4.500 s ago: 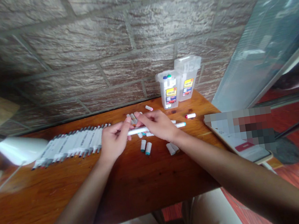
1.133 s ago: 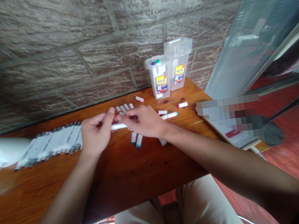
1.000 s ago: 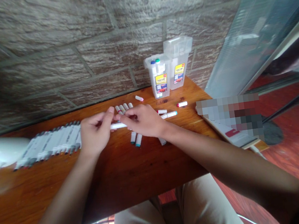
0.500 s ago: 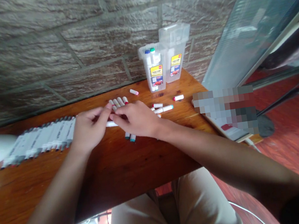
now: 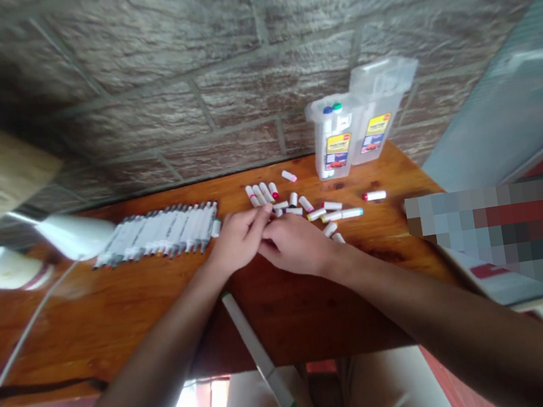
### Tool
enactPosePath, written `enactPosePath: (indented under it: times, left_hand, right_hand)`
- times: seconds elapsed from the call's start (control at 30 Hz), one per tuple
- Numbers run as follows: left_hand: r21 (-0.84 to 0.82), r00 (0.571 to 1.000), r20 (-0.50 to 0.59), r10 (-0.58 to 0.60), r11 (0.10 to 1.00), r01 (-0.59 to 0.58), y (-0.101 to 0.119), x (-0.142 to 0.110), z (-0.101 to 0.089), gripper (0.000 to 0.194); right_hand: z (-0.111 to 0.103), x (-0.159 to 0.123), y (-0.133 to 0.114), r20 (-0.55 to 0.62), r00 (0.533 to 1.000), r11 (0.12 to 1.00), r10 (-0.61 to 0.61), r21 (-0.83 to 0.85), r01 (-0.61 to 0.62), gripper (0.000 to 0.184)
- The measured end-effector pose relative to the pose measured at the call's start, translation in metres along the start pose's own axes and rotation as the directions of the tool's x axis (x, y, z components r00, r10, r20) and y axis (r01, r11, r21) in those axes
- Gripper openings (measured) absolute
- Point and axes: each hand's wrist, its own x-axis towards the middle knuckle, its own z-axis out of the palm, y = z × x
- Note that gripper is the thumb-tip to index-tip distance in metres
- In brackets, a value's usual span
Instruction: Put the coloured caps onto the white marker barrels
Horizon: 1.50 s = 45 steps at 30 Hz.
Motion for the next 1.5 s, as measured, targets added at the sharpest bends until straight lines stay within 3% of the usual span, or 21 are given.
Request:
enactPosePath:
  times: [0.3, 0.43, 0.63, 0.73, 0.8, 0.87, 0.93, 1.0, 1.07, 1.17, 1.33, 1.5]
  left_hand:
    - [-0.066, 0.992, -0.119, 0.036, 0.997, -0.044, 0.002, -0.003, 0.001, 0.057]
    - [-0.144, 0.967, -0.254, -0.003, 0.989, -0.035, 0.000, -0.002, 0.002, 0.065]
    - [-0.242, 0.919, -0.390, -0.063, 0.970, -0.036, -0.001, -0.002, -0.003, 0.069]
    - [-0.195, 0.897, -0.440, -0.036, 0.979, -0.057, -0.001, -0.002, 0.000, 0.067]
    - [-0.201, 0.907, -0.420, -0.041, 0.978, -0.049, -0.002, -0.002, 0.003, 0.067]
    - [-0.213, 0.912, -0.406, -0.059, 0.977, -0.032, -0.003, 0.000, 0.007, 0.068]
    - [-0.210, 0.905, -0.420, -0.059, 0.977, -0.034, -0.005, 0.001, 0.008, 0.071]
    - [-0.213, 0.898, -0.437, -0.053, 0.976, -0.046, -0.008, 0.002, 0.007, 0.072]
    - [-0.223, 0.894, -0.445, -0.053, 0.973, -0.054, -0.010, 0.003, 0.005, 0.073]
    - [-0.224, 0.883, -0.466, -0.054, 0.973, -0.059, -0.011, 0.003, 0.000, 0.074]
    - [-0.243, 0.875, -0.479, -0.070, 0.968, -0.055, -0.011, 0.002, -0.006, 0.073]
    - [-0.394, 0.841, -0.510, -0.181, 0.918, -0.042, -0.014, 0.006, -0.012, 0.070]
  right_hand:
    - [-0.006, 0.001, 0.004, -0.065, 0.997, 0.998, -0.040, 0.043, 0.043, 0.024]
    - [-0.017, -0.001, 0.003, -0.104, 0.993, 0.993, -0.050, 0.104, 0.061, 0.028]
    - [-0.024, -0.003, 0.001, -0.236, 0.971, 0.978, 0.035, 0.210, 0.016, 0.042]
    - [-0.021, -0.005, -0.008, -0.278, 0.959, 0.971, -0.063, 0.203, 0.123, 0.043]
    - [-0.018, -0.010, -0.020, -0.242, 0.950, 0.948, -0.198, 0.198, 0.248, 0.040]
    - [-0.011, -0.016, -0.035, -0.112, 0.923, 0.898, -0.369, 0.211, 0.385, 0.030]
    - [-0.001, -0.021, -0.051, 0.023, 0.852, 0.838, -0.523, 0.194, 0.510, 0.023]
    - [0.012, -0.024, -0.061, 0.148, 0.783, 0.796, -0.604, 0.168, 0.582, 0.028]
    - [0.023, -0.024, -0.064, 0.245, 0.779, 0.815, -0.578, 0.126, 0.566, 0.033]
    - [0.028, -0.021, -0.059, 0.318, 0.817, 0.871, -0.482, 0.077, 0.485, 0.032]
    - [0.007, -0.015, -0.041, 0.354, 0.854, 0.923, -0.382, 0.094, 0.374, 0.024]
    - [-0.009, -0.010, -0.019, 0.385, 0.855, 0.933, -0.348, 0.229, 0.277, 0.021]
